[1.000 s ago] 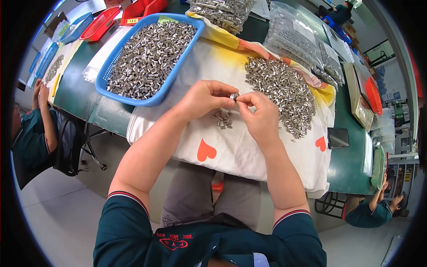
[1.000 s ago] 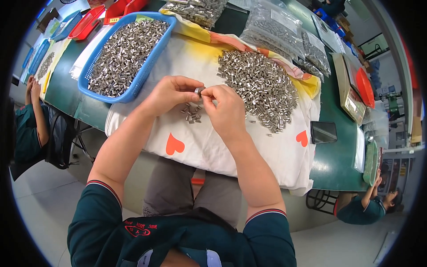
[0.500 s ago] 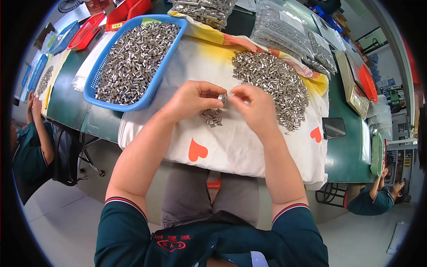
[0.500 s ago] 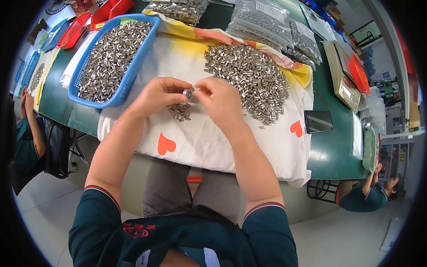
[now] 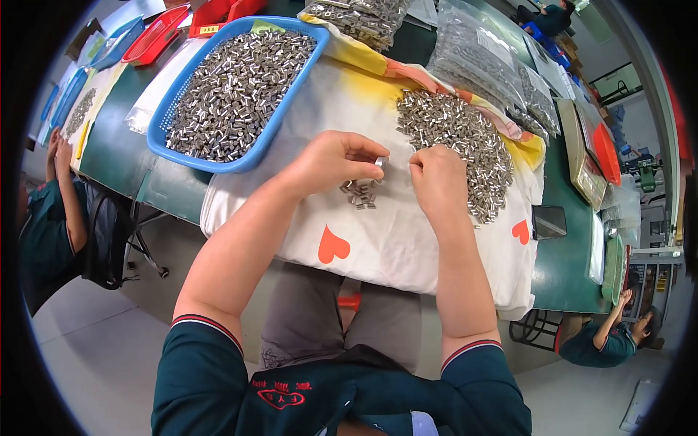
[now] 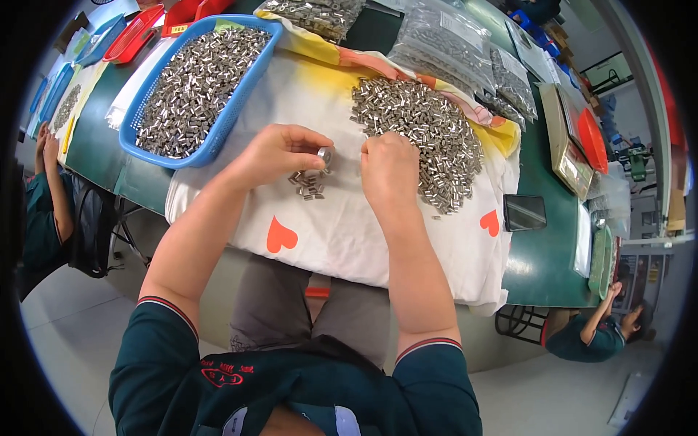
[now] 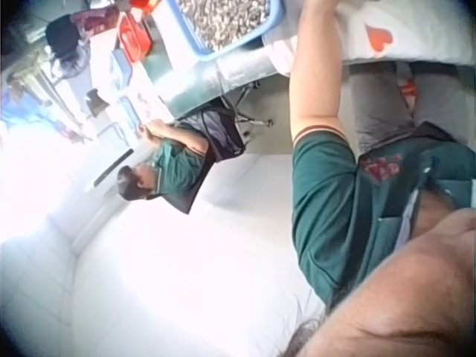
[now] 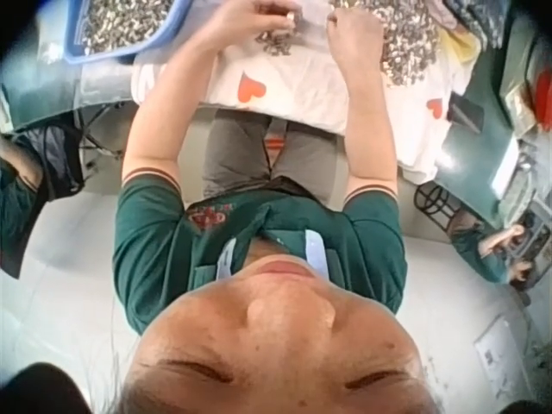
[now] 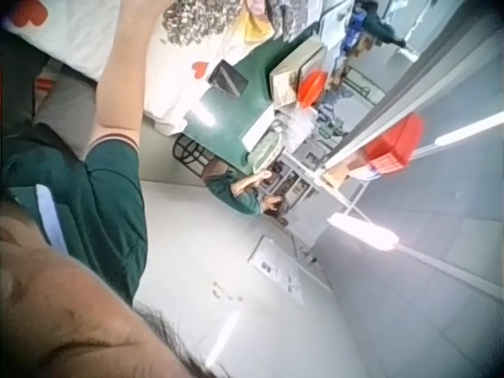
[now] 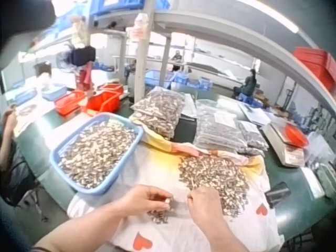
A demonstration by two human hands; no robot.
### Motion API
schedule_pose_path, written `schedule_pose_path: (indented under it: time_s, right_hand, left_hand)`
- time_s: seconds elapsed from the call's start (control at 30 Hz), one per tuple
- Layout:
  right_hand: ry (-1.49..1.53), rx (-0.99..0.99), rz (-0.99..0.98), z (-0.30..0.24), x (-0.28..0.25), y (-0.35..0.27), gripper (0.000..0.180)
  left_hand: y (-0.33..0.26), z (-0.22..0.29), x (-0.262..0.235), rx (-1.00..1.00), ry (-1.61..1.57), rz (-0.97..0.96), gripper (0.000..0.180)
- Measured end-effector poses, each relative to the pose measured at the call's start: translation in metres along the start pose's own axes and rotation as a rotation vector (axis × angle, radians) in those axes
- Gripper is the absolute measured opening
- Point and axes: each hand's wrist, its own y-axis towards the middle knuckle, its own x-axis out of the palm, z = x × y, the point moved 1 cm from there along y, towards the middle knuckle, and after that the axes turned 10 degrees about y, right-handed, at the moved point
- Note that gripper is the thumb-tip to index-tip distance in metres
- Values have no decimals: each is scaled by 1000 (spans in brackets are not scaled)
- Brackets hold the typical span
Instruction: Sorting and inspecting small metal hardware components on a cloth-covered workbench in a factory setting.
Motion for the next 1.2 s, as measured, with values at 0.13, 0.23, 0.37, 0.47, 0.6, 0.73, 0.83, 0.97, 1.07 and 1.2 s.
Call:
schedule_pose_path:
  time_s: [0.13, 0.23, 0.37, 0.47, 0.6, 0.73, 0.83, 0.97, 1.07, 1.2]
  right_hand:
    - [29, -33, -28, 2, -5, -2, 4]
    - [60, -75, 4, 3, -7, -2, 7]
    - [649, 170, -68, -15, -11, -3, 8]
    - [820, 96, -98, -23, -8, -5, 9]
    - [794, 75, -77, -24, -7, -6, 10]
    - [559, -99, 65, -32, -3, -9, 7]
    - [463, -164, 153, -35, 2, -10, 6]
    - [666, -72, 118, -32, 0, -10, 6]
    - [634, -97, 104, -29, -3, -10, 6]
    - [690, -4, -27, -27, -8, -9, 10]
  left_hand:
    - [3, -5, 1, 23, -32, 1, 31]
    - [4, -4, 2, 8, -57, -5, 32]
    - [2, -3, 1, 3, -64, -2, 32]
    - [1, -3, 0, 39, -168, 13, 32]
    - [0, 0, 0, 17, -143, -8, 33]
    - [2, -7, 1, 22, -77, 43, 32]
    - [-2, 2, 2, -43, -31, 85, 30]
    - [-1, -3, 1, 5, -135, 60, 31]
    - [1, -6, 1, -14, -94, 56, 31]
    - [0, -3, 1, -8, -56, 18, 31]
